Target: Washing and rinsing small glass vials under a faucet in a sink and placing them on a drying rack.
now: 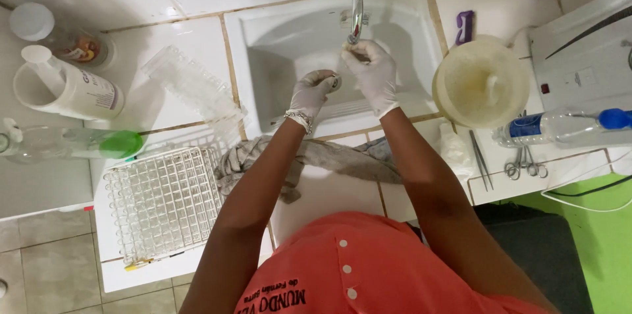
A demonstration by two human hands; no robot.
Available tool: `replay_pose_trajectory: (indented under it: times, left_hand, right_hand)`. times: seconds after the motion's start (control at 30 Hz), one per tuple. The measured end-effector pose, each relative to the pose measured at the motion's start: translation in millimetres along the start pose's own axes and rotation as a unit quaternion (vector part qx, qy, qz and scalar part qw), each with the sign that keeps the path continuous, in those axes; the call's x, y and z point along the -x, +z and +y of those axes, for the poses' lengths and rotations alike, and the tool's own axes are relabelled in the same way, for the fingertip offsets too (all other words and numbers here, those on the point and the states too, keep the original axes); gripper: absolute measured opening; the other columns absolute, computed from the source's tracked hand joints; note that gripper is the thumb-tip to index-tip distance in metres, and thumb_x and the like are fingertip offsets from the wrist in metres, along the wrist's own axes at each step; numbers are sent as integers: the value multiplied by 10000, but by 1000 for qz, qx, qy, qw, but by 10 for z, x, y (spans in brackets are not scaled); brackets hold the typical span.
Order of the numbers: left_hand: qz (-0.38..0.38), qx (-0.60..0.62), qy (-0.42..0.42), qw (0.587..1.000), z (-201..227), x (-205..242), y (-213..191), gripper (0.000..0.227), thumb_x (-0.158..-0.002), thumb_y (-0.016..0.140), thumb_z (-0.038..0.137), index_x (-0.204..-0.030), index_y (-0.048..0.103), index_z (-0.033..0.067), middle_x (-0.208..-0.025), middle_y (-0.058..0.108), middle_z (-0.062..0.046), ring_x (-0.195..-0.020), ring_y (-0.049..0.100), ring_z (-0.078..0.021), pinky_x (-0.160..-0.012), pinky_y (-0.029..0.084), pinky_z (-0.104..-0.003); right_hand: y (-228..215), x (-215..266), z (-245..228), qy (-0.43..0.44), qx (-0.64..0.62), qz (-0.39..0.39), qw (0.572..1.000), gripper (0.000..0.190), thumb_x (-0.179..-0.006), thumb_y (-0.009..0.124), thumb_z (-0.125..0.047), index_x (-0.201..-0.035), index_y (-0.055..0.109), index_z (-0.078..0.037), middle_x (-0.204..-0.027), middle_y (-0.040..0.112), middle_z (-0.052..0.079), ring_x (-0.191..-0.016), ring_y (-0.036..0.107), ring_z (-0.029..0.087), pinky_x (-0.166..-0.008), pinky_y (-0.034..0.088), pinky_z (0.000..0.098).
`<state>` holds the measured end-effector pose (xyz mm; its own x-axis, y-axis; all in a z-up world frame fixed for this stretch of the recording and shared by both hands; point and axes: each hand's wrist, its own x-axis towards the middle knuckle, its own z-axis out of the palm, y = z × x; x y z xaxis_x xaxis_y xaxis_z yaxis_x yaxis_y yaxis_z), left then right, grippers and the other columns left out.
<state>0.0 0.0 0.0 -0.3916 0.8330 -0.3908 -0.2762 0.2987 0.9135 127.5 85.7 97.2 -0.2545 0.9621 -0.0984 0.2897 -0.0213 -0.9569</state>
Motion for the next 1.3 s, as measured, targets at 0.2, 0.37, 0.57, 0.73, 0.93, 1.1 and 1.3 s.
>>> replay_pose_trajectory:
  times: [0.2, 0.37, 0.57, 0.73, 0.93, 1.1, 1.3]
  left_hand:
    - [49, -119, 4, 992, -325, -258, -174, 250, -913, 775, 314, -1163, 771, 306, -1052, 780, 24, -983, 742, -113, -802, 602, -269]
    - [57, -124, 1, 991, -286, -240, -286, 277, -910, 760, 318, -1181, 770, 265, -1158, 764, -21, -1086, 727, -186, -916, 586, -324]
    - [68, -151, -10, 986, -235, -197, -288, 272, -909, 733, 350, -1173, 776, 302, -1111, 777, 34, -1046, 725, -128, -884, 585, -294]
    - [69, -149, -33, 986, -260, -98, -288, 278, -916, 722, 343, -1184, 770, 287, -1131, 772, 14, -1070, 725, -164, -864, 607, -323]
    - [68, -109, -60, 990, -40, 176, -168, 303, -917, 727, 300, -1213, 754, 239, -1162, 760, -31, -1063, 729, -190, -842, 632, -327]
    - [60, 61, -106, 991, 107, 367, -8, 398, -928, 736, 281, -1297, 685, 143, -1125, 743, -71, -918, 739, -147, -797, 646, -298]
    - [134, 148, -1, 980, 208, 327, 43, 326, -831, 870, 215, -1133, 781, 129, -950, 771, -41, -796, 687, -91, -703, 598, -200]
  right_hand:
    - [93, 153, 192, -39, 69, 10, 997, 287, -795, 907, -302, -1025, 773, -197, -1029, 783, 15, -994, 747, 170, -857, 614, 287]
    - [13, 276, -69, -47, 63, 24, 997, 221, -863, 848, -289, -1066, 776, -238, -1061, 779, -34, -1000, 725, 112, -866, 564, 253]
    - [142, 275, 155, -13, 83, 4, 996, 283, -831, 870, -311, -1070, 783, -186, -1067, 776, 50, -1049, 729, 204, -915, 587, 319]
    - [89, 237, 276, -29, 68, 34, 997, 234, -836, 854, -271, -1049, 782, -204, -1049, 763, 20, -1003, 730, 172, -795, 623, 290]
    - [171, 208, 261, -33, 51, 39, 997, 227, -867, 843, -287, -1057, 770, -186, -1079, 763, 55, -1054, 716, 205, -893, 593, 340]
    - [220, 199, 264, -26, 6, 47, 999, 193, -881, 847, -283, -1037, 761, -209, -1104, 763, 12, -1064, 719, 166, -873, 594, 313]
    - [506, 291, 398, 264, -431, -48, 861, 236, -895, 798, -231, -1101, 697, -176, -958, 673, -122, -735, 633, -4, -559, 396, 111]
